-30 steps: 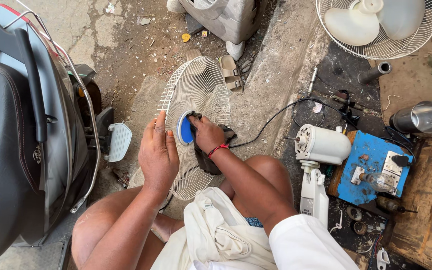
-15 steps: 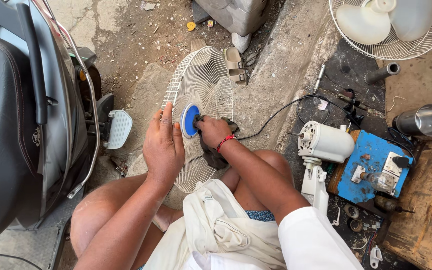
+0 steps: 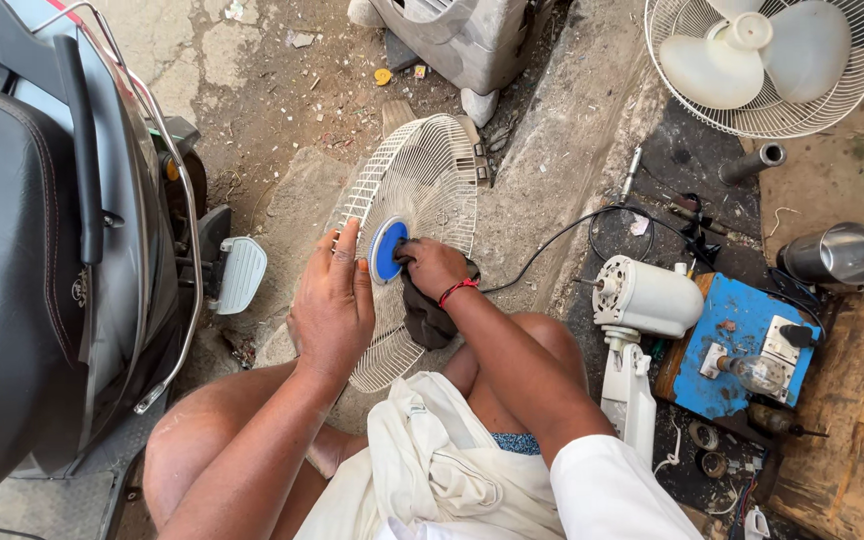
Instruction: The person sits on the ground and wipes a table fan's front grille and hub with a cloth, turning the fan as they work. They then lift the grille away, set it down, and handle the fan blades and motor body while continuing to wipe parts.
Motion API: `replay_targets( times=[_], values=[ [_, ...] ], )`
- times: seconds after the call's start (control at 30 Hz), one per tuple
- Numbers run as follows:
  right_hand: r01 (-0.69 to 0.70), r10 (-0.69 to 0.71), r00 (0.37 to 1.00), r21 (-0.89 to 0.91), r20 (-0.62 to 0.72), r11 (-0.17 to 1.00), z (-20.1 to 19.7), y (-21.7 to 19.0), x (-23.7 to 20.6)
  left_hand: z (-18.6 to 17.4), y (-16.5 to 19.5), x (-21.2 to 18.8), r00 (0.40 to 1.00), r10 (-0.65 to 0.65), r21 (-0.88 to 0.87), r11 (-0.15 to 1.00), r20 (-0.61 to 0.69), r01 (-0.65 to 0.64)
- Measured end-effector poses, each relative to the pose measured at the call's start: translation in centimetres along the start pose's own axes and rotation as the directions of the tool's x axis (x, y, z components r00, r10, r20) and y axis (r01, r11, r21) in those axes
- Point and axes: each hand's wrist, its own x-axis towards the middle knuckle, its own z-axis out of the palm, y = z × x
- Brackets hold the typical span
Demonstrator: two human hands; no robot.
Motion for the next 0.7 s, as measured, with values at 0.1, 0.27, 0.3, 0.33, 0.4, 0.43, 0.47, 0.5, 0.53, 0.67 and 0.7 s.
replay_targets(
  times=[0.1,0.27,0.3,0.33,0.4,0.43,0.47,0.5,0.53,0.67,0.7],
  values=[
    [-0.017,0.017,0.997,0.006,-0.08,1.0,-0.5,-0.3,0.3,0.2,0.0,0.1,1.0,0.012,0.004,1.0,0.006,-0.012],
    [-0.003,0.022,0.989,0.135,-0.145,0.991,0.3,-0.5,0.6,0.5,0.0,-0.2,1.0,0.021,0.011,1.0,-0.001,-0.021],
    [0.016,0.002,0.992,0.148,-0.123,0.989,0.6,-0.6,0.5,0.5,0.0,-0.2,1.0,0.003,0.002,1.0,0.0,-0.003],
    [0.037,-0.02,0.994,0.16,-0.104,0.986,1.0,-0.7,0.3,0.5,0.0,-0.1,1.0,-0.014,-0.008,1.0,-0.001,0.014],
    [0.082,-0.078,0.997,0.263,-0.027,0.961,1.5,-1.0,-0.1,0.4,0.0,0.2,1.0,-0.013,0.015,1.0,-0.005,0.013],
    [0.101,-0.112,0.994,0.314,0.018,0.944,1.7,-1.0,-0.3,0.3,0.0,0.3,1.0,-0.021,0.028,0.999,-0.007,0.021],
    [0.09,-0.114,0.993,0.445,0.029,0.891,1.7,-1.0,-0.3,0.2,0.1,0.3,1.0,-0.018,0.013,1.0,-0.005,0.018],
    [0.078,-0.121,0.992,0.568,0.038,0.82,1.6,-1.0,-0.3,0.1,0.1,0.4,1.0,-0.012,0.0,1.0,-0.005,0.012],
    [0.061,-0.126,0.991,0.681,0.047,0.73,1.4,-0.9,-0.2,0.0,0.2,0.4,1.0,-0.005,-0.013,1.0,-0.002,0.005],
    [0.103,-0.022,0.984,0.468,-0.175,0.878,-0.2,-0.7,0.3,-0.3,0.6,0.1,0.998,0.042,0.012,0.999,0.041,-0.043],
    [0.102,-0.02,0.975,0.364,-0.222,0.926,-0.7,-0.8,0.4,-0.3,0.7,0.1,0.998,0.044,0.019,0.999,0.036,-0.044]
  ],
)
